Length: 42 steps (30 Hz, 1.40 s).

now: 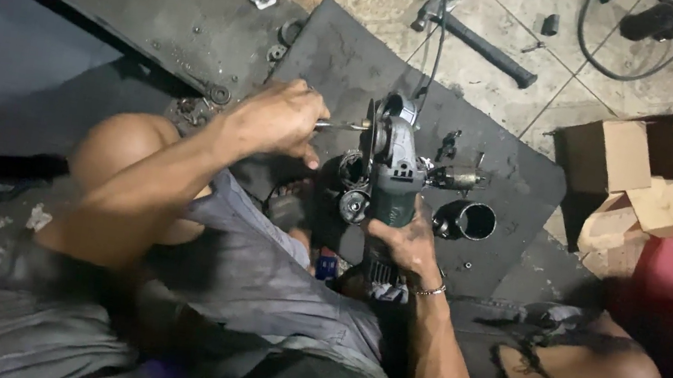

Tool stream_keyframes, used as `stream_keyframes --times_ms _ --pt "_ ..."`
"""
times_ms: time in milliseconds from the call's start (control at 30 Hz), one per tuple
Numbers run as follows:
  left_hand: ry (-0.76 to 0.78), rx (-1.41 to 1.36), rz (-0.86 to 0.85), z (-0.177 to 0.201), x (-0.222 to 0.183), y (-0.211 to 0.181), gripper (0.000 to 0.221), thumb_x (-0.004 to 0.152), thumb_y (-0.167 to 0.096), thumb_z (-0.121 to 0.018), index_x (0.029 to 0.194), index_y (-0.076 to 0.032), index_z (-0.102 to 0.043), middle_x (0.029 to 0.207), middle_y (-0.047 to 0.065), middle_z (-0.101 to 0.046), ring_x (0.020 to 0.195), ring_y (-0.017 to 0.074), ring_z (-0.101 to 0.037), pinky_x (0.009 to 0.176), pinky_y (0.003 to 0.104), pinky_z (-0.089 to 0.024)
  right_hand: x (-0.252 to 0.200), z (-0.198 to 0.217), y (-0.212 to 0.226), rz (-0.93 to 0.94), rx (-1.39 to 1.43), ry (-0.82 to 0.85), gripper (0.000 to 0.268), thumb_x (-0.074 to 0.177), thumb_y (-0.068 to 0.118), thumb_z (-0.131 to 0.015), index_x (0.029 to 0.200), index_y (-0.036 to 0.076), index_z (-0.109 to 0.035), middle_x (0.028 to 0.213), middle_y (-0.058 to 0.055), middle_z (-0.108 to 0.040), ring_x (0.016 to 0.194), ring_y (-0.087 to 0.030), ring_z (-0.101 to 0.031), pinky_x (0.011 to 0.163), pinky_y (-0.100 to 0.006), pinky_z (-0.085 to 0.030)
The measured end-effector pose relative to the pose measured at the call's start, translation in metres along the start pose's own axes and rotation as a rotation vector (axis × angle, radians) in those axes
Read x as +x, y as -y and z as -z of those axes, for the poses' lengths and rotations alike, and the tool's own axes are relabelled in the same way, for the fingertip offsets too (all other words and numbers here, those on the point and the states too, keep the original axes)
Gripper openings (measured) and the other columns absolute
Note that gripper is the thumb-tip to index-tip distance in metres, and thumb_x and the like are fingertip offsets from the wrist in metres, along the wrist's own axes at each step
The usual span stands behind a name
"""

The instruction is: The person uses an angle grinder to cut a metal ring from a cylindrical mechanical part, then disassembles the part by hand, removes internal components, and reassembles it with a wrench.

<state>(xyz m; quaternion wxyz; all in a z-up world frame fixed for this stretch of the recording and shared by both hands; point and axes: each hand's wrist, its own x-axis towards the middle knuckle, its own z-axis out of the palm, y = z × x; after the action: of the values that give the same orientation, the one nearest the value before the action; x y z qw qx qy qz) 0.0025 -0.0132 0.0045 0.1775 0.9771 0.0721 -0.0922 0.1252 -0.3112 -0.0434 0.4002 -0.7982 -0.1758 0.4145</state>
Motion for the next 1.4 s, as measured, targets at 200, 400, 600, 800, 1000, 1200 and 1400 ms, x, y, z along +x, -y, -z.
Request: stream_keyframes --times_ms 200,400,600,800,1000,1200,1400 --pt "0.027 0.076 -0.001 -0.016 0.000 0.004 0.055 0.063 -0.051 -0.094 0.081 -0.008 -0.065 0.077 0.011 -0.065 0.096 0.0326 -0.070 0.076 0.035 -0.061 0.006 -0.008 -0.022 -0.031 -0.035 0.019 0.063 0.061 0.019 -0.093 0.116 0.007 -0.065 0.106 -0.020 -0.072 0.105 -0.036 -0.070 0.091 -0.048 -0.053" --pt "0.045 0.032 0.043 -0.002 0.000 0.000 0.057 0.059 -0.050 -0.096 0.079 -0.006 -0.067 0.078 0.012 -0.065 0.095 0.0352 -0.070 0.080 0.040 -0.060 -0.005 -0.001 -0.017 -0.079 -0.075 0.030 0.072 0.061 0.024 -0.092 0.123 0.006 -0.062 0.112 -0.022 -0.070 0.112 -0.039 -0.067 0.098 -0.052 -0.049" --pt "0.045 -0.126 0.077 0.017 -0.001 -0.008 0.051 0.062 -0.047 -0.097 0.071 -0.008 -0.065 0.074 0.011 -0.066 0.090 0.0336 -0.072 0.076 0.038 -0.060 0.005 0.001 -0.007 -0.059 -0.067 -0.006 0.078 0.062 0.025 -0.093 0.129 0.008 -0.059 0.120 -0.023 -0.067 0.120 -0.040 -0.063 0.101 -0.053 -0.048" --pt "0.048 -0.133 0.089 0.012 -0.002 -0.003 0.051 0.057 -0.050 -0.097 0.067 -0.010 -0.067 0.071 0.011 -0.068 0.087 0.0344 -0.073 0.072 0.040 -0.060 0.000 -0.003 0.003 -0.003 -0.020 0.000 0.073 0.060 0.025 -0.094 0.123 0.006 -0.061 0.113 -0.022 -0.068 0.114 -0.039 -0.066 0.095 -0.051 -0.049" --pt "0.042 0.086 0.020 -0.002 -0.006 0.001 0.059 0.061 -0.059 -0.090 0.082 -0.008 -0.068 0.081 0.012 -0.067 0.097 0.0329 -0.071 0.078 0.036 -0.061 -0.007 -0.009 0.010 -0.005 -0.062 -0.014 0.065 0.060 0.026 -0.092 0.116 0.007 -0.064 0.108 -0.020 -0.071 0.110 -0.036 -0.068 0.094 -0.047 -0.051" --pt "0.093 0.057 0.131 0.006 -0.006 -0.001 0.053 0.065 -0.054 -0.093 0.086 -0.010 -0.070 0.084 0.008 -0.069 0.093 0.0316 -0.072 0.076 0.041 -0.061 0.000 -0.005 0.000 -0.024 -0.027 0.016 0.070 0.059 0.022 -0.093 0.121 0.008 -0.063 0.111 -0.021 -0.071 0.112 -0.038 -0.068 0.093 -0.050 -0.051" --pt "0.113 -0.096 0.200 0.030 -0.027 -0.042 0.042 0.075 -0.044 -0.090 0.088 -0.011 -0.067 0.085 0.008 -0.067 0.098 0.0293 -0.068 0.078 0.035 -0.059 0.003 -0.008 0.017 -0.055 -0.018 0.006 0.067 0.063 0.023 -0.091 0.122 0.008 -0.062 0.110 -0.021 -0.073 0.111 -0.037 -0.069 0.095 -0.050 -0.053"
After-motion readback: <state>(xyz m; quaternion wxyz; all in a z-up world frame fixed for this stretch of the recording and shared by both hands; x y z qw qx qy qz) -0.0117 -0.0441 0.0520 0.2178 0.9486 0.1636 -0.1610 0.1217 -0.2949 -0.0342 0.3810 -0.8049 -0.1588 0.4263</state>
